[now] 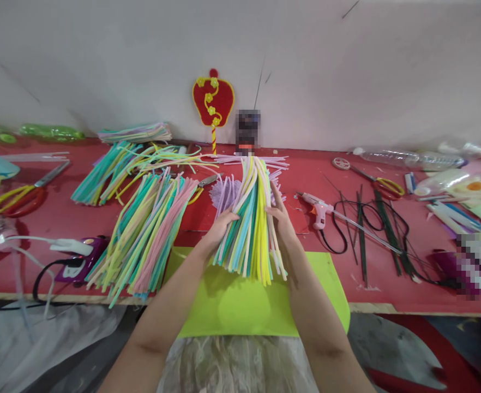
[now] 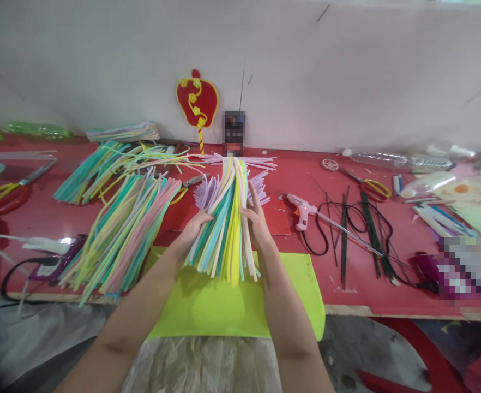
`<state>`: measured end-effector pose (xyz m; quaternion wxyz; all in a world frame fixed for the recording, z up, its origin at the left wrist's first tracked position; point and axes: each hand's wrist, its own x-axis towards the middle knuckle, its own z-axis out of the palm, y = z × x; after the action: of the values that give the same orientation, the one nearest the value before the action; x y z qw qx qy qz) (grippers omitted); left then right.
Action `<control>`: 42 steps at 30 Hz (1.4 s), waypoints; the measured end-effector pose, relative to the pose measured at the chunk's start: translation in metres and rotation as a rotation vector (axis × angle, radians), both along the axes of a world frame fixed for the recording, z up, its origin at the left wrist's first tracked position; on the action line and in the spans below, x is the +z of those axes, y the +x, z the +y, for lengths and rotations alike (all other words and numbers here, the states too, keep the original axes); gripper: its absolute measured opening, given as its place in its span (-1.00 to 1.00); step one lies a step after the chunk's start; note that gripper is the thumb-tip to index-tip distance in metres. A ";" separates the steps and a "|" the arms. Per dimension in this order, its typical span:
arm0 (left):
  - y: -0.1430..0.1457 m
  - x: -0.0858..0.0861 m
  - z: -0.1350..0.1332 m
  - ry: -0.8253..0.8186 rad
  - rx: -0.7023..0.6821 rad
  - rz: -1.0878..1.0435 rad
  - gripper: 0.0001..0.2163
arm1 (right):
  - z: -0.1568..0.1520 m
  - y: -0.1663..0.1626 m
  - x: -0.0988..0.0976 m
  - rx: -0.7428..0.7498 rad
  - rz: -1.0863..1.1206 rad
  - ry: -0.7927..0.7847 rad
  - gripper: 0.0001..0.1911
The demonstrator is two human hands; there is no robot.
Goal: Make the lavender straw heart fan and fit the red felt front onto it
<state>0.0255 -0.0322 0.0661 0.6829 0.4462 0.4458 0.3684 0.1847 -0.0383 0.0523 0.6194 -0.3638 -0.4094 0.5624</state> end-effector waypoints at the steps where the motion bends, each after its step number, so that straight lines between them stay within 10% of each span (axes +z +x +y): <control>1: 0.000 -0.001 0.000 -0.027 -0.012 -0.028 -0.51 | 0.000 -0.001 0.000 -0.001 -0.012 0.002 -0.08; 15: 0.007 -0.010 0.002 0.266 -0.186 0.185 -0.41 | 0.006 -0.004 -0.011 -0.122 -0.253 0.107 0.02; 22: -0.001 -0.007 0.007 0.155 -0.059 0.343 -0.71 | -0.001 -0.007 -0.001 -0.054 -0.133 0.056 -0.18; 42: -0.004 -0.003 0.005 0.128 -0.010 0.174 -0.63 | 0.002 -0.003 -0.006 0.090 -0.075 0.084 -0.01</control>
<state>0.0212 -0.0269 0.0634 0.6137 0.5215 0.4767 0.3524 0.1818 -0.0366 0.0459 0.5923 -0.3397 -0.4715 0.5581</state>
